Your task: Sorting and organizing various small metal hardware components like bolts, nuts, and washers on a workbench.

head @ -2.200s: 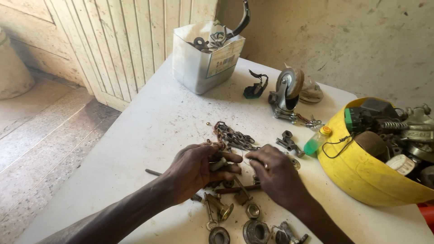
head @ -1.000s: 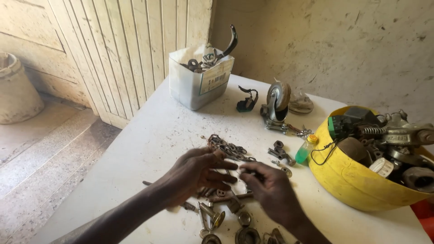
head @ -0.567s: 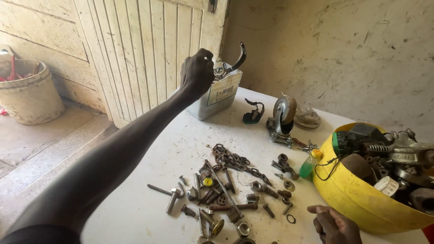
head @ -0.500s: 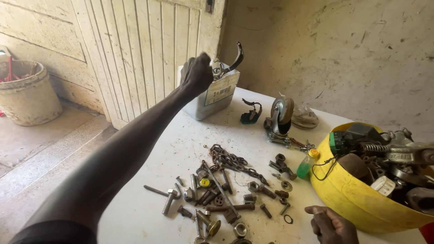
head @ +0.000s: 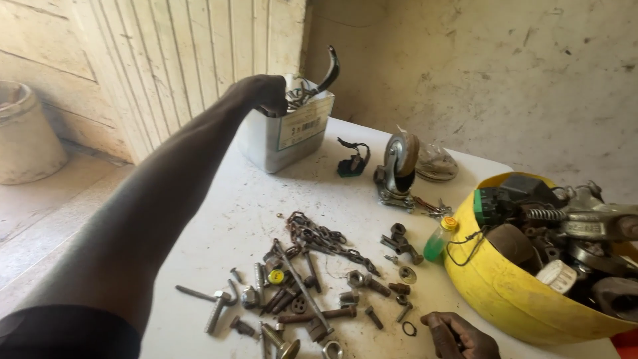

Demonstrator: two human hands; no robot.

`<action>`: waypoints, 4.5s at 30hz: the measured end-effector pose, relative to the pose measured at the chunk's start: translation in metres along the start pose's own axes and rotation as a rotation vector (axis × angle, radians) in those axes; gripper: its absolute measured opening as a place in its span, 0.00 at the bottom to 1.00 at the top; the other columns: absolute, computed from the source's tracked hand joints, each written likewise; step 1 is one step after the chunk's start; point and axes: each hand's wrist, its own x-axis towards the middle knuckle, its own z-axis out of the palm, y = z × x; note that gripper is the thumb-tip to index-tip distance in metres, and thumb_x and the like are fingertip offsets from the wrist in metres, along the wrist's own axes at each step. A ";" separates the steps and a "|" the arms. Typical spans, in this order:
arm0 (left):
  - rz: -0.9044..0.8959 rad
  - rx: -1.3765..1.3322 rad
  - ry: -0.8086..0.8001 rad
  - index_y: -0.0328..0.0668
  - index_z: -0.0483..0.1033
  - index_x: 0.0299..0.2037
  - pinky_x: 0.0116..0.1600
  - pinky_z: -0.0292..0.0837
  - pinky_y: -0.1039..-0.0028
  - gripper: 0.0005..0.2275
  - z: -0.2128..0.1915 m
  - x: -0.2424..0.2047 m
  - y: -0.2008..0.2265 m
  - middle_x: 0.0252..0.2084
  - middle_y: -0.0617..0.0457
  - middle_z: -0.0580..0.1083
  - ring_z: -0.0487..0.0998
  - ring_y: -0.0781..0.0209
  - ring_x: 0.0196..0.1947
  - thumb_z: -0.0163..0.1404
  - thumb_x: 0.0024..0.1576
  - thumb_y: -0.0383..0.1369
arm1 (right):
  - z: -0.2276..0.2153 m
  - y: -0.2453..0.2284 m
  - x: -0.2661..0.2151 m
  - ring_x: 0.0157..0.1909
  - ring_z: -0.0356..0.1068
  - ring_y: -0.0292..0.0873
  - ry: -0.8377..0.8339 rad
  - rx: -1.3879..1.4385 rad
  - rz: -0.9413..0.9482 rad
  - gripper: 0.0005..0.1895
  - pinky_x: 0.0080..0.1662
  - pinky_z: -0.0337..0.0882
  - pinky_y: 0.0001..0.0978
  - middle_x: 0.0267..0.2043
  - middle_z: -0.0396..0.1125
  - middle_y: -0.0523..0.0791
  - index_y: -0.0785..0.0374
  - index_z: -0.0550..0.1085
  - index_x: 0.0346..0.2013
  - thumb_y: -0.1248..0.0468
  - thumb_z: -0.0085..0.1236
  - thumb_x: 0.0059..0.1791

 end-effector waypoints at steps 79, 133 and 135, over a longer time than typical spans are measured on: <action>0.200 -0.220 1.170 0.34 0.87 0.38 0.38 0.77 0.57 0.14 0.038 0.003 -0.044 0.38 0.41 0.82 0.82 0.44 0.36 0.49 0.47 0.21 | -0.014 -0.009 0.003 0.18 0.60 0.43 -0.156 0.550 -0.002 0.11 0.22 0.58 0.33 0.24 0.69 0.53 0.74 0.80 0.41 0.69 0.54 0.51; -0.370 -1.714 -0.161 0.15 0.76 0.44 0.37 0.72 0.57 0.10 0.128 -0.285 0.121 0.35 0.31 0.73 0.72 0.41 0.30 0.48 0.64 0.23 | -0.001 -0.018 0.054 0.19 0.50 0.37 -0.304 0.484 -0.132 0.22 0.23 0.50 0.30 0.18 0.57 0.43 0.59 0.63 0.26 0.49 0.43 0.59; -0.411 -1.726 -0.144 0.18 0.77 0.43 0.34 0.69 0.61 0.09 0.134 -0.287 0.104 0.35 0.34 0.73 0.70 0.47 0.29 0.50 0.64 0.25 | -0.001 -0.018 0.056 0.17 0.52 0.37 -0.329 0.527 -0.104 0.24 0.23 0.50 0.29 0.19 0.61 0.45 0.60 0.63 0.25 0.47 0.45 0.58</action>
